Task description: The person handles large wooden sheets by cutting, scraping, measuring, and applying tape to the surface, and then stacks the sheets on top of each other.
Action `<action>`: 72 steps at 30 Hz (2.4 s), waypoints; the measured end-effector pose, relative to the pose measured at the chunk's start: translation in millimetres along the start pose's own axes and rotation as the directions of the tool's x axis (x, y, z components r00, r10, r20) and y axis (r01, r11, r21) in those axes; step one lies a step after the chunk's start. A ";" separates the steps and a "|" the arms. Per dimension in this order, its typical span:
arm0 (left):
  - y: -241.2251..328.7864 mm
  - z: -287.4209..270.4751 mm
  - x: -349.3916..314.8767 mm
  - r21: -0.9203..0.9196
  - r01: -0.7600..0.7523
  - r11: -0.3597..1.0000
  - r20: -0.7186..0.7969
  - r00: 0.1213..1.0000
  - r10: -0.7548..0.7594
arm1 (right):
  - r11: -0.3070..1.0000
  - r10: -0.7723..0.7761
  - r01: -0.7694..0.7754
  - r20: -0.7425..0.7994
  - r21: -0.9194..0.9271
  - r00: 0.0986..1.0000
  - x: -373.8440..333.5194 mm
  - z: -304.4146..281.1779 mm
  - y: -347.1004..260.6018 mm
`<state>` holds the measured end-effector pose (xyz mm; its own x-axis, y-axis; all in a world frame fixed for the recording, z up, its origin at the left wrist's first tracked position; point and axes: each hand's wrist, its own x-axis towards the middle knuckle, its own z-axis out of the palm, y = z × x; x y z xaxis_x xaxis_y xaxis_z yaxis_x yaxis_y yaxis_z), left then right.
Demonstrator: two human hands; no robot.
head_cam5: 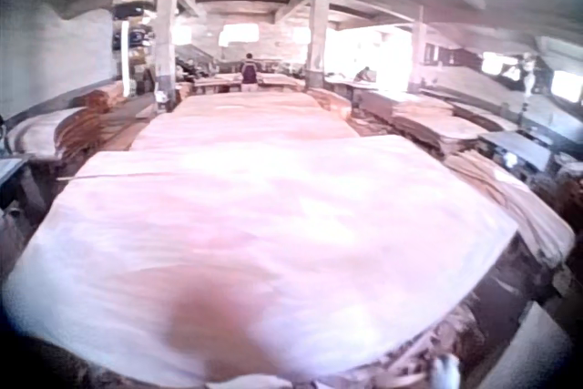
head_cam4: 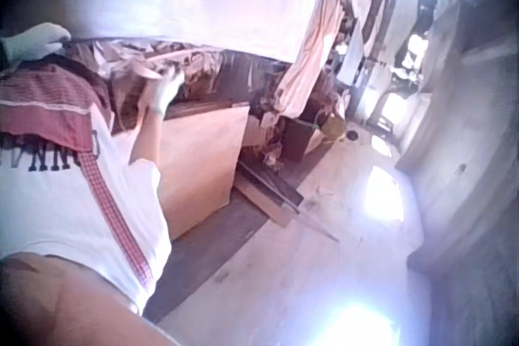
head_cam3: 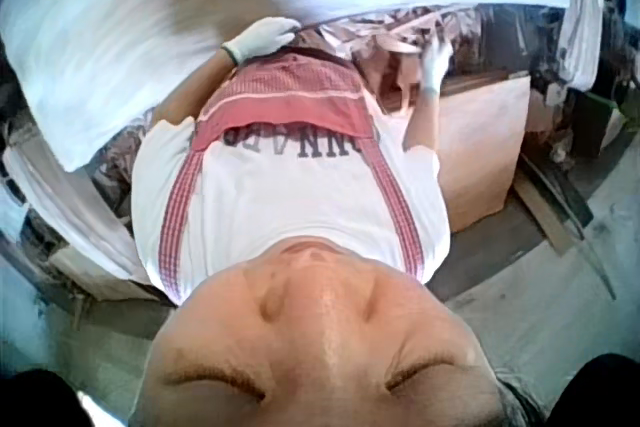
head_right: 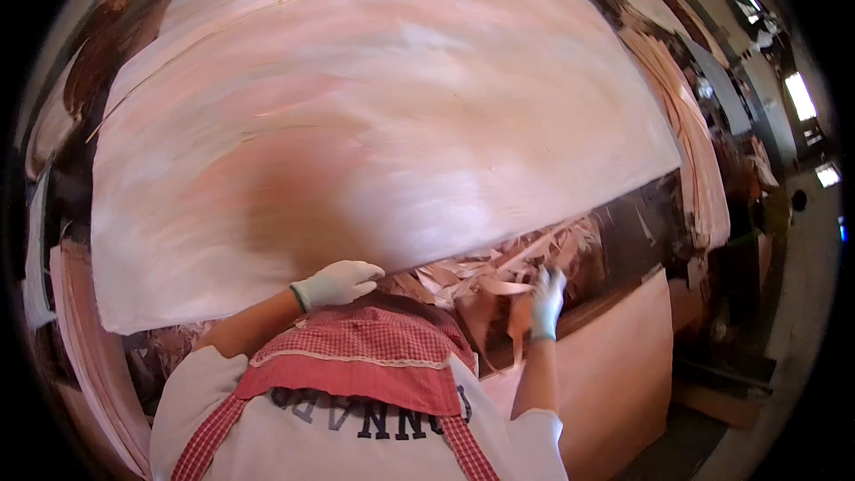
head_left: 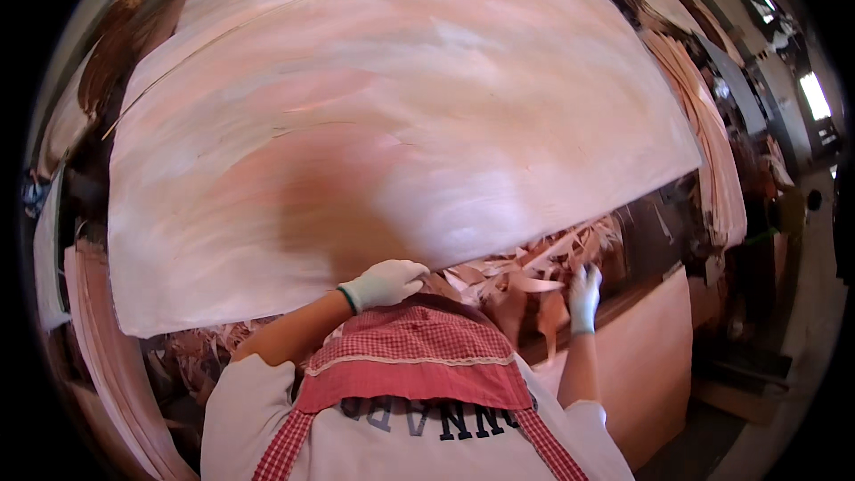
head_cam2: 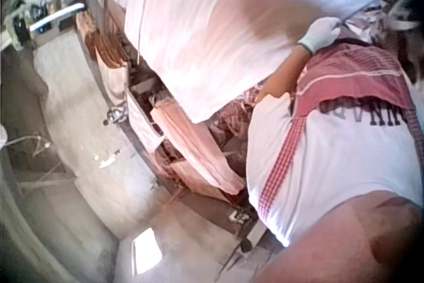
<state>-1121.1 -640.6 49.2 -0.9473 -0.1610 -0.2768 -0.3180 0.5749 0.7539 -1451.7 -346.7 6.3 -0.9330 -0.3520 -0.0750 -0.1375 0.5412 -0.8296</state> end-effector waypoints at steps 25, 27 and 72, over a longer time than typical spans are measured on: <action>-139.8 -106.5 -174.0 -0.235 0.163 0.958 -0.315 0.920 -0.234 | 0.544 -0.155 0.720 0.792 -0.431 0.591 -86.8 290.6 -172.3; -158.7 -152.8 -184.2 -0.209 0.149 0.967 -0.304 0.929 -0.209 | 0.454 -0.142 0.749 0.791 -0.482 0.595 -72.0 297.6 -118.9; -46.8 -576.4 -238.9 -0.488 -0.584 0.649 -0.702 0.704 0.107 | 0.754 -0.487 -0.037 0.596 0.656 0.639 -224.4 421.9 -543.0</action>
<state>-901.7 -1091.4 423.5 -0.7278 -0.6151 0.3034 0.3284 0.0758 0.9415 -1027.3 -883.8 240.1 -0.3310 -0.9432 0.0265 0.1496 -0.0802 -0.9855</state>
